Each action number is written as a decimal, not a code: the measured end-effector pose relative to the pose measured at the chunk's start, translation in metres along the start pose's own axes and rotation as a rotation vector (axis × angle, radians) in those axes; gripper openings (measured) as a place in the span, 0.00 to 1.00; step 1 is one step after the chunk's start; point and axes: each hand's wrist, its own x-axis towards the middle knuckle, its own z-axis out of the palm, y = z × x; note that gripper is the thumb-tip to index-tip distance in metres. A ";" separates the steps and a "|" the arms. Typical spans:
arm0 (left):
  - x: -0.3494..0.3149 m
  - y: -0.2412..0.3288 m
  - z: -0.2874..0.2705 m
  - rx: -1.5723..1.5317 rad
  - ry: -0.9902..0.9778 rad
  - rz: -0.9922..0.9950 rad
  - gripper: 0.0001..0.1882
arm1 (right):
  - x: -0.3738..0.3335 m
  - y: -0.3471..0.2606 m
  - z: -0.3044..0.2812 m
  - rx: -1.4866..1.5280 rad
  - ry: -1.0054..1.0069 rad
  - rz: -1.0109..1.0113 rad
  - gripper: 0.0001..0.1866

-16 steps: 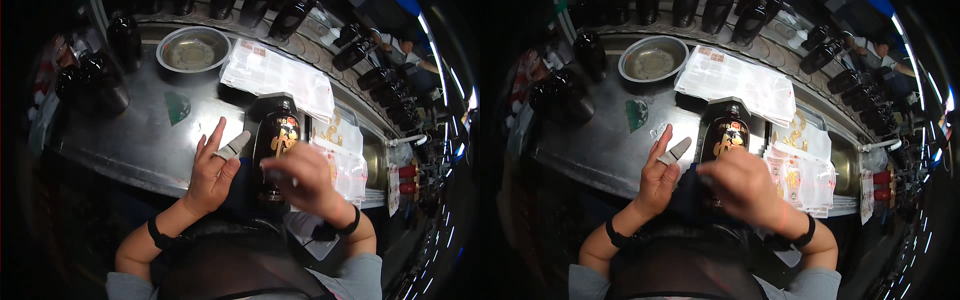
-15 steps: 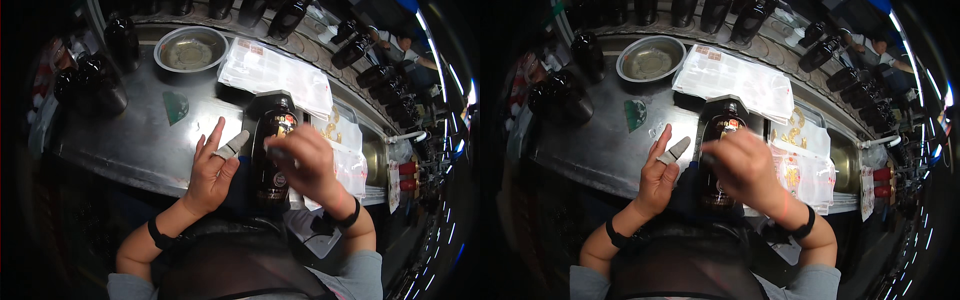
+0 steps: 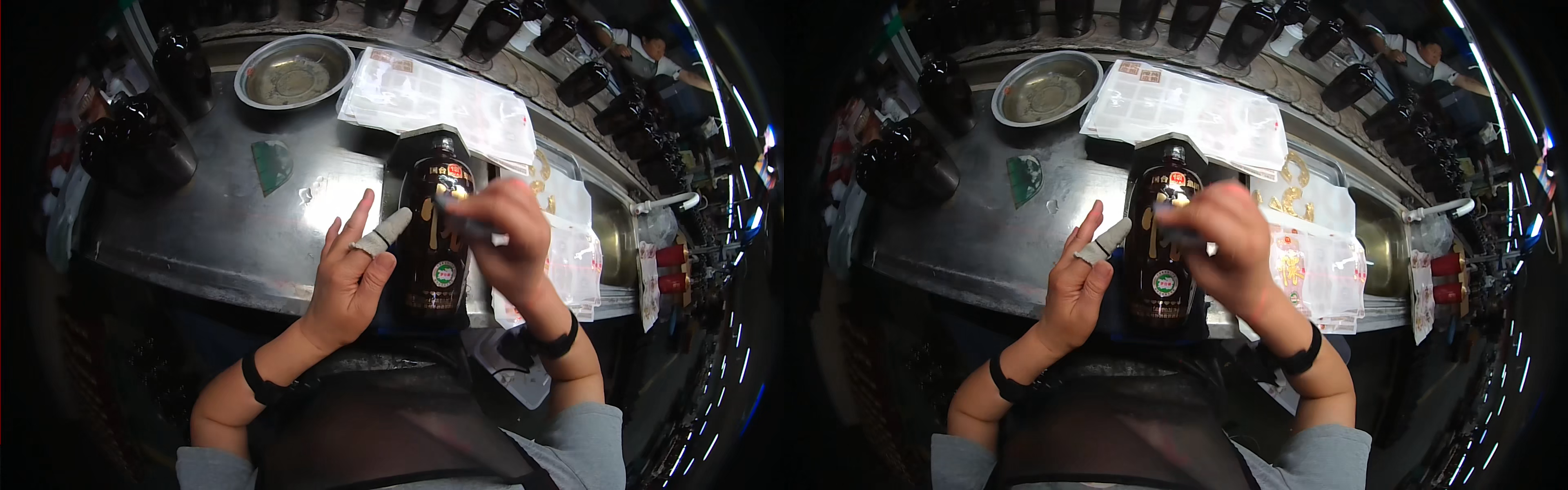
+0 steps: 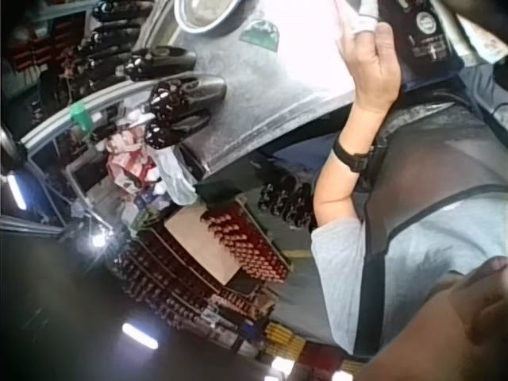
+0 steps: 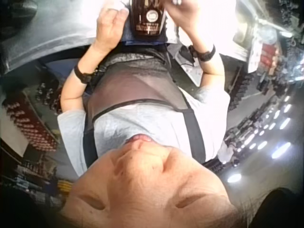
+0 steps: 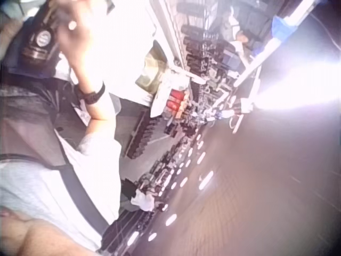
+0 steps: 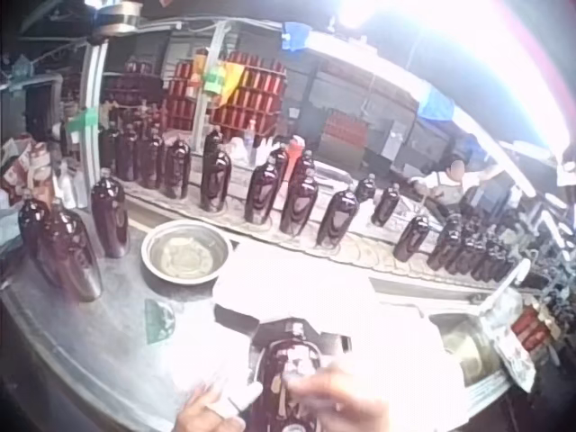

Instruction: Applying decorative and informational labels to large brown glass bottles on an assembly line.

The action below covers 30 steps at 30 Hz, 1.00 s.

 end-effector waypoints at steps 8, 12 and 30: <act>0.003 0.003 0.016 0.028 -0.047 -0.004 0.25 | -0.029 -0.012 -0.017 0.015 0.065 0.127 0.18; 0.001 0.005 0.027 0.035 -0.108 -0.019 0.28 | -0.075 -0.019 -0.010 0.052 0.027 -0.088 0.19; 0.011 0.005 0.022 0.331 -0.176 0.157 0.31 | -0.105 0.008 -0.005 0.657 0.455 1.084 0.11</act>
